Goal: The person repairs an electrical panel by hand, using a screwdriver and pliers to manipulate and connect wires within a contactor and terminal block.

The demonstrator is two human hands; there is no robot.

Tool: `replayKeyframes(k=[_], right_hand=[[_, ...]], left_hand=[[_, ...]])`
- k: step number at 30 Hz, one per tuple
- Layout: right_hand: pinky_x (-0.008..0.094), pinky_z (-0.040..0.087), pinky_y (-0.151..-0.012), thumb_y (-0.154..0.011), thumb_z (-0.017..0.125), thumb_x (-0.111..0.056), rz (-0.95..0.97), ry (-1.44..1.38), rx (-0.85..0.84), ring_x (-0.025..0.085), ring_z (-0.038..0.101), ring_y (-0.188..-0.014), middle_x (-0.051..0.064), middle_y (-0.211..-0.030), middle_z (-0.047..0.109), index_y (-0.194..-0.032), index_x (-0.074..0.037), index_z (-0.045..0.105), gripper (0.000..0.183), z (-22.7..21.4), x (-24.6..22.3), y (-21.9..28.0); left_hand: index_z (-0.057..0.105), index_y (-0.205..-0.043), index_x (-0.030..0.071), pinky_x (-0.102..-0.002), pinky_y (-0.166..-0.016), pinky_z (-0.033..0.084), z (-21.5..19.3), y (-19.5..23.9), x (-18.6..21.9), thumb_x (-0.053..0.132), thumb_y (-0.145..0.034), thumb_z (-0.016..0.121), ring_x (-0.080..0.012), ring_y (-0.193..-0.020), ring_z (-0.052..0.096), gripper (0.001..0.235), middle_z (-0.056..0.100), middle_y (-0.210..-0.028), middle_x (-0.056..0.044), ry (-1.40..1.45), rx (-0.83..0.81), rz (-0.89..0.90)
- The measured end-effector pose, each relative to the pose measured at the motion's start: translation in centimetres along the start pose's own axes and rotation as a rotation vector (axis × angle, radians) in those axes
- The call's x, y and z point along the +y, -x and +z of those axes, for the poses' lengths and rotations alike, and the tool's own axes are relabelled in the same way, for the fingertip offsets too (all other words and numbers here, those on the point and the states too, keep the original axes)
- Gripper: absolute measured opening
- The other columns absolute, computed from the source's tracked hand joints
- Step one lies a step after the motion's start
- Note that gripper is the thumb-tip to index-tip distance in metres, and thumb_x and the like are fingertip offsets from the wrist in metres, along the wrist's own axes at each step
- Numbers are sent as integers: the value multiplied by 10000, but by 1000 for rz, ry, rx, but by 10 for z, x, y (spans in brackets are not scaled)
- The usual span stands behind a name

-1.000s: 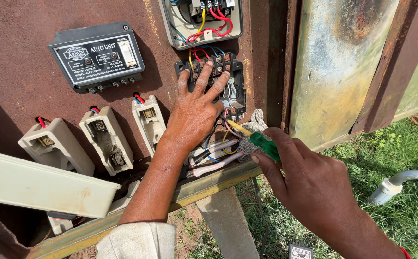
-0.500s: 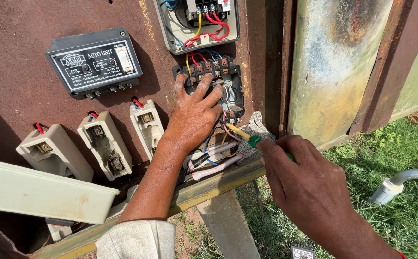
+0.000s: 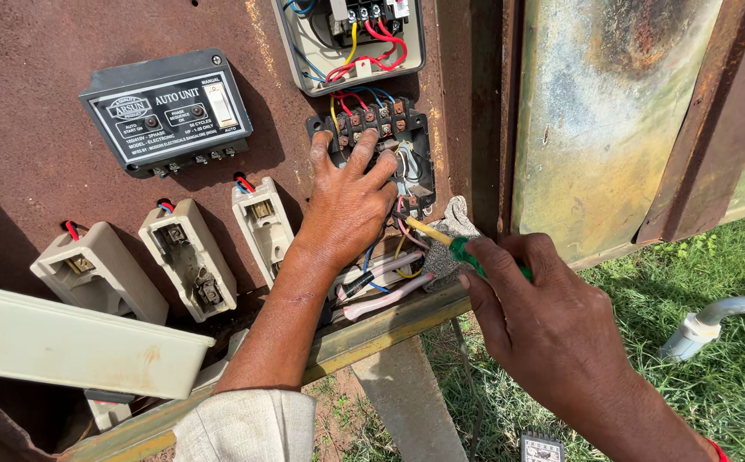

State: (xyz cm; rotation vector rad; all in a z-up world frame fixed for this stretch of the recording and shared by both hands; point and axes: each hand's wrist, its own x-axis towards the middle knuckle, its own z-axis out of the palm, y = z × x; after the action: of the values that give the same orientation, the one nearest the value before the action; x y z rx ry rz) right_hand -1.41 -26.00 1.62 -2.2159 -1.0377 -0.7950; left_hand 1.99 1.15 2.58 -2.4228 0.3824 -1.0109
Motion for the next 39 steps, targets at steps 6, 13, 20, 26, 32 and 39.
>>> replayKeyframes(k=[6, 13, 20, 26, 32, 39], right_hand=[[401, 562, -512, -950, 667, -252, -6, 30, 14, 257, 677, -637, 93, -853, 644, -1191, -89, 659, 291, 2, 3, -1], [403, 571, -587, -935, 676, -193, -87, -32, 99, 275, 670, -735, 112, -911, 622, -1197, -66, 630, 294, 5, 0, 1], [399, 572, -568, -925, 702, -182, -49, -64, 93, 264, 676, -707, 127, -930, 624, -1200, -53, 633, 311, 7, -1, 1], [378, 554, -589, -911, 734, -157, 38, -223, 186, 223, 706, -736, 126, -958, 695, -1142, -17, 652, 282, -6, 3, 7], [314, 564, -561, -894, 730, -201, 171, -463, 62, 171, 721, -765, 84, -958, 741, -1065, -20, 659, 259, 2, 22, 14], [352, 593, -762, -1005, 568, -302, 474, -1047, -449, 197, 745, -868, 107, -939, 795, -1081, -25, 761, 347, 55, 37, -8]], left_hand=[[784, -892, 139, -679, -1106, 238, -11, -3, -3, 142, -739, 746, -286, -1383, 449, 157, 587, -1202, -55, 34, 32, -6], [798, -863, 99, -630, -1143, 225, -17, -1, -2, 67, -651, 740, -298, -1349, 453, 222, 611, -1182, -101, 189, 46, -106], [815, -880, 97, -582, -1191, 197, -11, 0, -3, -26, -678, 710, -287, -1358, 463, 259, 631, -1169, -89, 262, 108, -153], [790, -910, 39, -637, -1167, 196, -31, -5, 5, 40, -602, 748, -339, -1359, 448, 311, 633, -1160, -149, 239, 11, -131], [703, -1168, 37, -511, -1100, 374, -81, 38, 59, -27, -725, 662, -352, -1202, 586, 450, 680, -1179, -164, 783, 102, -330], [665, -1306, 78, -438, -800, 459, -73, 85, 89, -104, -765, 587, -267, -845, 612, 576, 686, -1058, -131, 800, -351, -529]])
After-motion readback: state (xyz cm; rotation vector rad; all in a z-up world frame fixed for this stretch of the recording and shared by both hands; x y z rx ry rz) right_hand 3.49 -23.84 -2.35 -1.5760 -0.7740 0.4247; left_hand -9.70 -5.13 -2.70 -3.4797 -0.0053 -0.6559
